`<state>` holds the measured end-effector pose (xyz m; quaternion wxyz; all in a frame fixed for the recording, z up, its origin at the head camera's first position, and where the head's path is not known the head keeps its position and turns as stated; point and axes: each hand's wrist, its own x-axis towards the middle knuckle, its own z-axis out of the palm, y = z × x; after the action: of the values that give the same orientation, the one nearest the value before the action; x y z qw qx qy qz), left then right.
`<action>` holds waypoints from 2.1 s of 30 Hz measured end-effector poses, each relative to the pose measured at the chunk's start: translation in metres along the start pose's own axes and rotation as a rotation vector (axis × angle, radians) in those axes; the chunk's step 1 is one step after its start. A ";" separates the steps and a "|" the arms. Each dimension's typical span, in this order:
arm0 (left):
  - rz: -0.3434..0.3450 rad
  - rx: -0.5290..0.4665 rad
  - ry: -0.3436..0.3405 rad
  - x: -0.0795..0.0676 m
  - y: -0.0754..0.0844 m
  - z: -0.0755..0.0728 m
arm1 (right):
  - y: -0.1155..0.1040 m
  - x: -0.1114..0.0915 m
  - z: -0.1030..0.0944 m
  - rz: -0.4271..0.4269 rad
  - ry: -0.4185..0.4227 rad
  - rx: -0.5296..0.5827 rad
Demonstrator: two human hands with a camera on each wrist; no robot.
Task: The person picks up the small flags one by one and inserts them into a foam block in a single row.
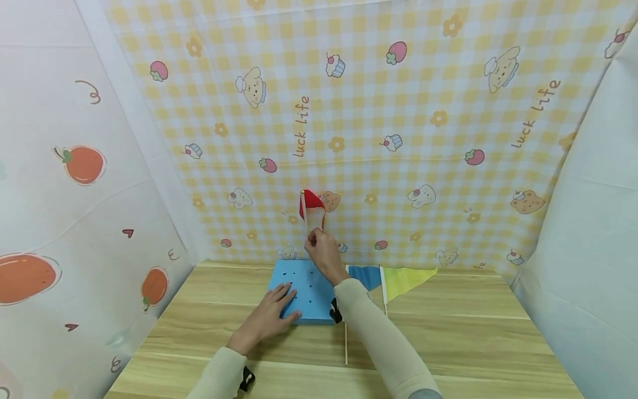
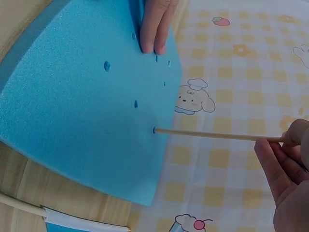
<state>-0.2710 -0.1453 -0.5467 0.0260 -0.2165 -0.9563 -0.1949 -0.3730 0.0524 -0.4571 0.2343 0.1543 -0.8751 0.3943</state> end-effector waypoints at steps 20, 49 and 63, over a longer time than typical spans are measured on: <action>0.015 -0.013 0.016 -0.001 0.000 0.000 | 0.006 -0.006 0.007 0.085 -0.059 0.007; 0.010 -0.004 0.010 0.000 0.001 0.000 | 0.012 -0.009 0.008 0.074 -0.114 -0.100; 0.018 -0.007 0.014 0.001 0.003 0.000 | 0.040 -0.029 -0.014 0.090 -0.291 -0.188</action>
<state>-0.2702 -0.1424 -0.5450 0.0337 -0.2238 -0.9534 -0.1993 -0.3626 0.0908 -0.4888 0.1004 0.1477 -0.9389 0.2942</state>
